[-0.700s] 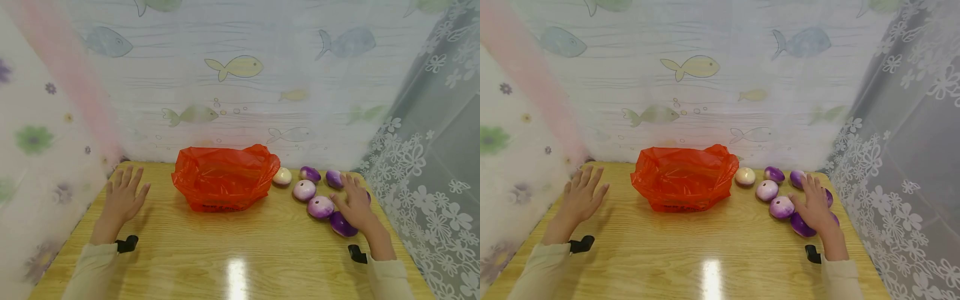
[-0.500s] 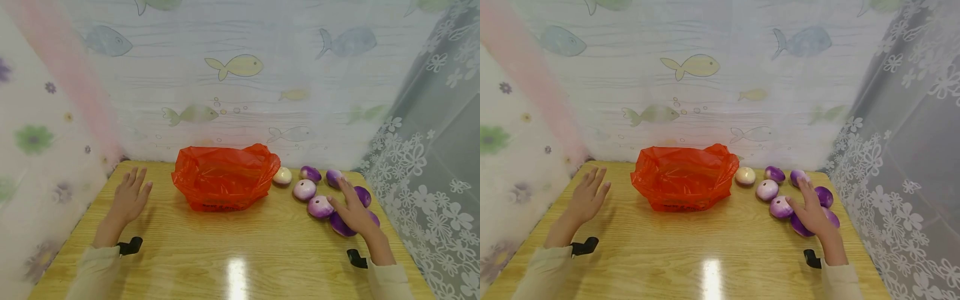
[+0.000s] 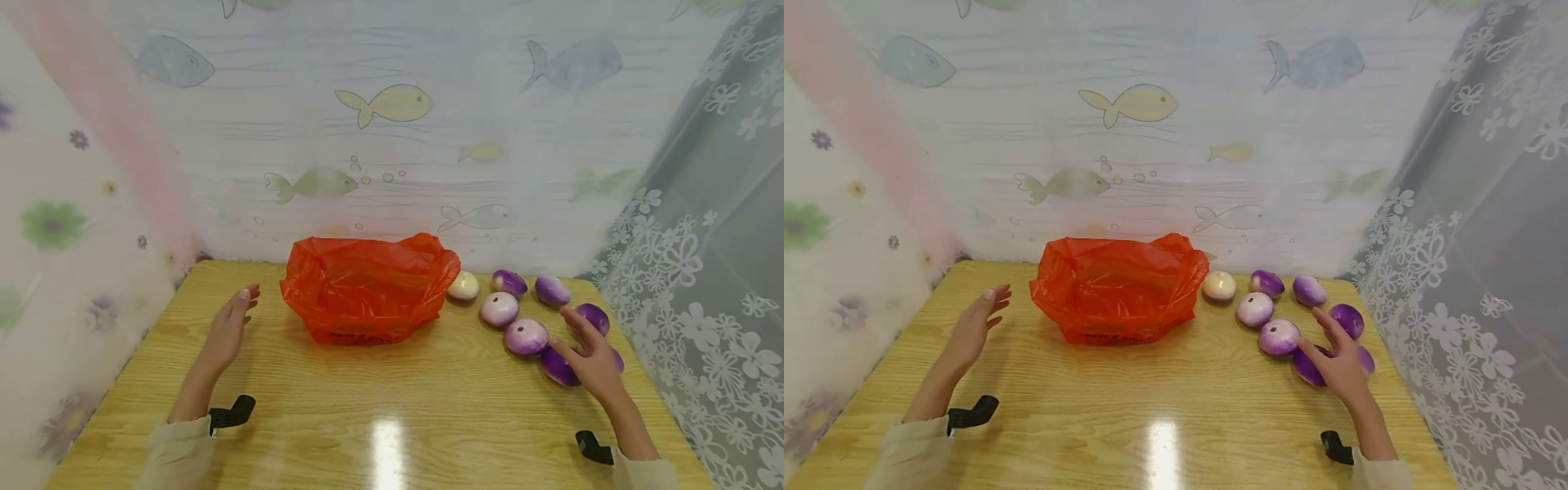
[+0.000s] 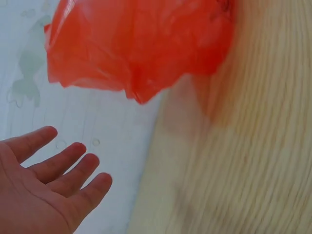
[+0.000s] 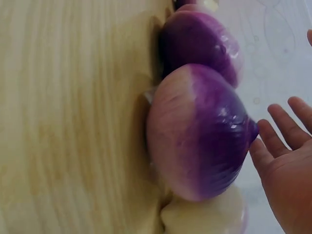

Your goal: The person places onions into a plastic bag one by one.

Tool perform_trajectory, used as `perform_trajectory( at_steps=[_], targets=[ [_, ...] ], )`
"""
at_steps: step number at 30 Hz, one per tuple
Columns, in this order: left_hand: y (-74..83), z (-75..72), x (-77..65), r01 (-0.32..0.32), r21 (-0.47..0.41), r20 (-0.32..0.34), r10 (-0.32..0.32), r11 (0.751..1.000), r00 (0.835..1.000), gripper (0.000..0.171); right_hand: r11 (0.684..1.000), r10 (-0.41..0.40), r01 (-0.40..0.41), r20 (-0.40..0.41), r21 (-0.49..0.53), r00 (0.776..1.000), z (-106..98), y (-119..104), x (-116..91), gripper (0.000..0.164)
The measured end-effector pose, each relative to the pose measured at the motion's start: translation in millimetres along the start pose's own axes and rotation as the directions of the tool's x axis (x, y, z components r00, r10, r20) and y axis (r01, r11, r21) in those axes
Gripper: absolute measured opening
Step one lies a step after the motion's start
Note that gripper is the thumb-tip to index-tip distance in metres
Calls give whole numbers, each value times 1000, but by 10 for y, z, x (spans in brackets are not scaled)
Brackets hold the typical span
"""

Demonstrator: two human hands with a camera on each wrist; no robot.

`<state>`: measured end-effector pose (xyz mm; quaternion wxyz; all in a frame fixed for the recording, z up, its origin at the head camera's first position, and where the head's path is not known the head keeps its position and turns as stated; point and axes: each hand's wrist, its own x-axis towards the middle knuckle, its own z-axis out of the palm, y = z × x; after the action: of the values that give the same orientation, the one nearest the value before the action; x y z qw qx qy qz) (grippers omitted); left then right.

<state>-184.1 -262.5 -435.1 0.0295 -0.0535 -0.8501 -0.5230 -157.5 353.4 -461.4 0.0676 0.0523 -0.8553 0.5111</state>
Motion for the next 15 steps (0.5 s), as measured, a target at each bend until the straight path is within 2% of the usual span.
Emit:
perform_trajectory(
  at_steps=[3,6,10,15],
  targets=[
    [80,62,-12,22,-91,30,-19,996,999,69,999,-40,40,-32,-3,999,-6,80,-53,65],
    [156,119,-29,72,-151,46,-65,986,997,67,995,-95,96,-64,-1,993,-6,161,-98,62],
    [215,203,-36,137,-213,28,-134,967,991,65,991,-129,126,-106,-35,986,-8,234,-155,61],
    [241,313,-30,178,-273,-7,-187,945,982,64,989,-135,125,-122,-85,983,-9,275,-205,62]
  ],
)
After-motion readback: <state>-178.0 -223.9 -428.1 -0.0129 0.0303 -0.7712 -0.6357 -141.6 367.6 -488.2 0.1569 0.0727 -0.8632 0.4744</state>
